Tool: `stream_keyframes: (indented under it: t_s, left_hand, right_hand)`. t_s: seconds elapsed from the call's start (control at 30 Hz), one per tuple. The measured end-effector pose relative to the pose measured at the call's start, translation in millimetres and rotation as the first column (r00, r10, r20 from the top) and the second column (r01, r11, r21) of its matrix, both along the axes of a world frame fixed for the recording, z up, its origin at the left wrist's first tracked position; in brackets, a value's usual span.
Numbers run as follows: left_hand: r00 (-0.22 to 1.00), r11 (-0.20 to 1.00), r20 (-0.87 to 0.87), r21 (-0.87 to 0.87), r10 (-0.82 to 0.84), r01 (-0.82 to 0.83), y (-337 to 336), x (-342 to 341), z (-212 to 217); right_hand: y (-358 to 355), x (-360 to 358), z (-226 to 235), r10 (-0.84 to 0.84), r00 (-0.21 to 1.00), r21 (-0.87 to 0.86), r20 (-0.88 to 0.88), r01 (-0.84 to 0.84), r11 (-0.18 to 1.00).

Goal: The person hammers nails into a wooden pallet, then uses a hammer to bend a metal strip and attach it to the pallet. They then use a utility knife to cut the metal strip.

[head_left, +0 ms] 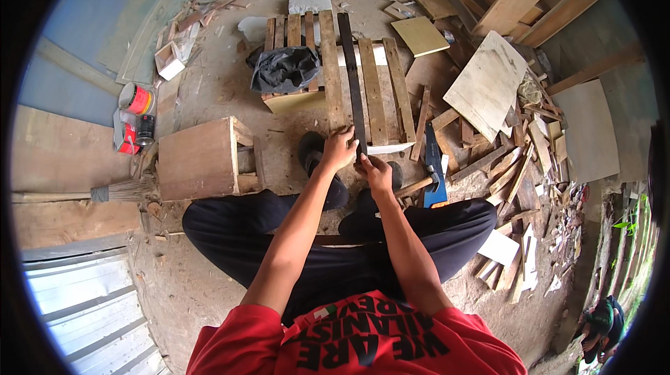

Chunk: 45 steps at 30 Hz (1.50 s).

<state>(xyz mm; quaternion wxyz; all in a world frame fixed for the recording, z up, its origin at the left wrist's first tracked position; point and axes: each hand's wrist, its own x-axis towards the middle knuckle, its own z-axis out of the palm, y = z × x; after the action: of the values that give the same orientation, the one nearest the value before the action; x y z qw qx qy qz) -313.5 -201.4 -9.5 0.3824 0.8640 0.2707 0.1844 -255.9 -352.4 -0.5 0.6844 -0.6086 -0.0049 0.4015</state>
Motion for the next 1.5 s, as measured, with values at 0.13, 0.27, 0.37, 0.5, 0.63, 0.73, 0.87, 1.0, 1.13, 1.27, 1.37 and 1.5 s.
stream_keyframes:
  t_s: [0.13, 0.27, 0.37, 0.5, 0.63, 0.73, 0.87, 1.0, 1.13, 1.27, 1.37, 1.5]
  left_hand:
    - [1.000, 0.996, -0.027, 0.089, 0.005, -0.003, -3, 3, 1]
    - [0.993, 1.000, -0.121, -0.011, 0.005, -0.007, -5, 5, 9]
    - [0.994, 0.999, -0.105, 0.026, -0.015, 0.018, 0, 2, 4]
    - [0.988, 0.996, -0.150, 0.082, -0.031, 0.044, -5, 1, 9]
    - [0.994, 0.999, -0.094, 0.013, -0.052, 0.053, -3, -6, 17]
    - [0.993, 0.988, -0.037, -0.114, -0.110, 0.105, 8, -8, 22]
    - [0.987, 0.976, -0.112, -0.197, -0.114, 0.091, 2, -3, 35]
    - [0.996, 0.998, 0.070, 0.022, -0.054, 0.052, 3, -8, 10]
    - [0.995, 0.998, 0.094, -0.055, -0.034, 0.039, -6, -12, 14]
    - [0.979, 0.996, 0.200, 0.087, -0.036, 0.019, -6, -10, 14]
    - [0.992, 0.988, 0.118, 0.150, -0.036, 0.017, -7, -7, 13]
    - [0.995, 0.997, 0.101, 0.078, -0.017, 0.009, -7, -5, 10]
  right_hand:
    - [3, 6, -3, 0.003, 1.000, 0.015, -0.007, -0.003, 1.000]
    - [6, 13, -5, 0.034, 0.999, 0.049, -0.006, -0.033, 0.998]
    - [8, 10, -3, 0.029, 1.000, 0.014, -0.007, -0.029, 0.999]
    - [6, 10, -4, 0.020, 0.999, 0.057, 0.044, -0.022, 0.998]
    - [3, 8, 2, 0.033, 0.999, 0.035, 0.014, -0.034, 0.999]
    - [3, 9, 2, 0.047, 0.999, 0.031, -0.001, -0.047, 0.998]
    - [-1, 10, -4, 0.027, 1.000, 0.026, 0.003, -0.027, 0.999]
    - [3, 7, -3, 0.038, 0.999, 0.033, 0.000, -0.038, 0.999]
    - [-2, 11, -3, -0.051, 0.996, 0.008, -0.068, 0.052, 0.999]
    - [-2, 12, -10, 0.031, 0.999, -0.006, -0.043, -0.031, 0.999]
    - [-3, 13, -14, 0.055, 0.998, -0.017, -0.037, -0.055, 0.998]
    - [-5, 15, -12, 0.060, 0.997, -0.034, -0.047, -0.061, 0.998]
